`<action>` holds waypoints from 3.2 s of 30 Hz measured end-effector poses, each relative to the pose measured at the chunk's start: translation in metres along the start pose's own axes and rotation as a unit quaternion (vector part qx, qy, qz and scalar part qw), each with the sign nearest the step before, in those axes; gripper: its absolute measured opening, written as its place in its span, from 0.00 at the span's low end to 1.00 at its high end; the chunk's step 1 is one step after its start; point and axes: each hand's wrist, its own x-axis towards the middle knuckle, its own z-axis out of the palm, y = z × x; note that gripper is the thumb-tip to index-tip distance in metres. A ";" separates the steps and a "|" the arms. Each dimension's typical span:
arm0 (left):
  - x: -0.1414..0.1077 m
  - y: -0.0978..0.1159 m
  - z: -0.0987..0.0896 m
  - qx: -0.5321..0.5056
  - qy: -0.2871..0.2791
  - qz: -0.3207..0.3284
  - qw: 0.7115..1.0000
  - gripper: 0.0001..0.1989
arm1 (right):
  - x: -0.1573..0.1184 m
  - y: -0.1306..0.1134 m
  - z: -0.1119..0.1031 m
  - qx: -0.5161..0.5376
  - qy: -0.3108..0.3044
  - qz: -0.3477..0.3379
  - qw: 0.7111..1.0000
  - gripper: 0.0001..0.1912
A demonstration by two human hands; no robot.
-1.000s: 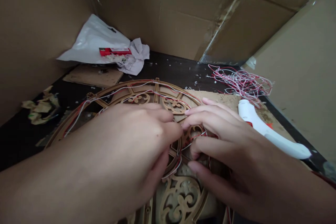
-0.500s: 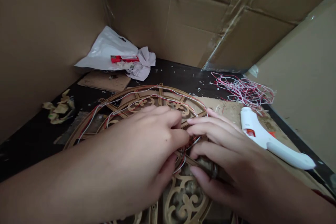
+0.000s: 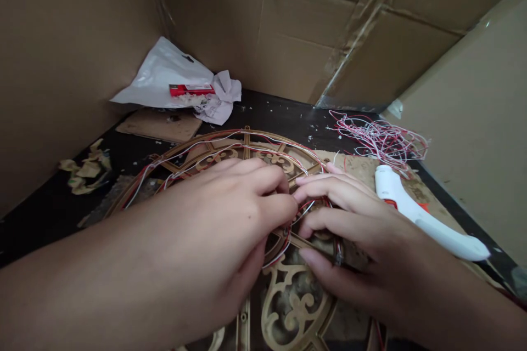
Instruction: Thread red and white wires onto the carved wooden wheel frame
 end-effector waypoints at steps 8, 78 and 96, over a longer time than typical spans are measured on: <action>0.001 0.000 0.000 0.017 0.002 0.013 1.000 0.08 | -0.001 0.000 0.002 0.011 0.001 0.002 1.000 0.05; 0.017 0.005 0.002 0.022 -0.066 -0.115 0.991 0.15 | 0.005 0.002 0.012 -0.108 -0.041 -0.051 0.992 0.08; 0.008 -0.002 0.007 0.028 -0.042 -0.065 0.997 0.14 | 0.001 0.005 0.011 -0.173 -0.057 -0.115 0.977 0.12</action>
